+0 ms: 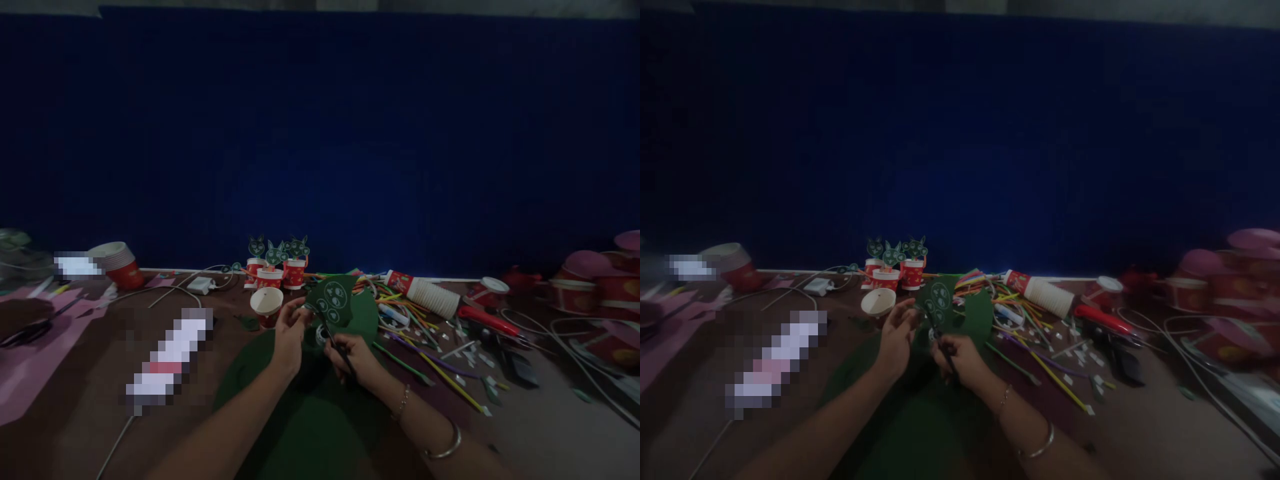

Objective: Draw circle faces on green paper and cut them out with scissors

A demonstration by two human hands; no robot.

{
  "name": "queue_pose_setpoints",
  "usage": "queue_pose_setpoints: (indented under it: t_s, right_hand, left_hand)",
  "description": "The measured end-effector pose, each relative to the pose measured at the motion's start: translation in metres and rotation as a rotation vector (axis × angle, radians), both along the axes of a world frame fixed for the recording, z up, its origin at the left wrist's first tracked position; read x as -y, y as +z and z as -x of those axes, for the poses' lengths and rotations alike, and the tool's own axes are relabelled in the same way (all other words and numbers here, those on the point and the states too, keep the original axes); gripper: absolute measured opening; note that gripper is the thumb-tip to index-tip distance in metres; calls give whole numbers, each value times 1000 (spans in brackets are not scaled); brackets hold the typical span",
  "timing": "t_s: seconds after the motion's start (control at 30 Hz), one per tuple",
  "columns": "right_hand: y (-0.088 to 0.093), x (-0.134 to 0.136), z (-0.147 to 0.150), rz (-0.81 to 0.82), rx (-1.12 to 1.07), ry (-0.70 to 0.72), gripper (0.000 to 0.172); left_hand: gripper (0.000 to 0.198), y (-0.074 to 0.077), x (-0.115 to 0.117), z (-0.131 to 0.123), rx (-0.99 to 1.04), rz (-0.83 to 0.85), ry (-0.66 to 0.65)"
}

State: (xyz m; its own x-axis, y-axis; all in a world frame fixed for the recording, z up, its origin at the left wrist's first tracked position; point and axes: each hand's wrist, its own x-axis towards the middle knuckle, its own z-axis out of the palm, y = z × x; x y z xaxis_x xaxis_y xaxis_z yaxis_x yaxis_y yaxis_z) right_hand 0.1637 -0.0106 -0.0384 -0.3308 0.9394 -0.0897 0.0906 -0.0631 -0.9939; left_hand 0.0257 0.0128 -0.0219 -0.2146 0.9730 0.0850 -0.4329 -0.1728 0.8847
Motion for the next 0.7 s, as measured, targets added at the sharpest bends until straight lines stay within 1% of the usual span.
queue_pose_setpoints:
  t_s: [0.07,0.13,0.2,0.3,0.37,0.43,0.6,0.7]
  right_hand:
    - [0,0,0,-8,-11,0,39]
    - [-1,-1,0,-15,-25,8,39]
    - [-1,0,0,-9,-23,12,40]
    - [-2,0,-1,11,-12,25,41]
    - [-2,1,-2,12,-30,41,40]
    - [-1,1,-3,11,-62,54,40]
    - [1,0,-3,-28,-78,35,38]
    - [0,0,-3,-48,-79,33,38]
  left_hand:
    - [26,-3,-1,0,-25,22,-57]
    - [22,-6,-2,0,-81,31,-80]
    - [22,-7,-2,0,-114,26,-66]
    - [21,-7,-2,0,-114,15,-27]
    - [20,-6,-1,0,-111,15,-25]
    - [21,-4,1,-1,-111,24,-43]
    - [22,-2,6,-2,-147,43,-155]
    - [23,-2,6,-1,-152,50,-175]
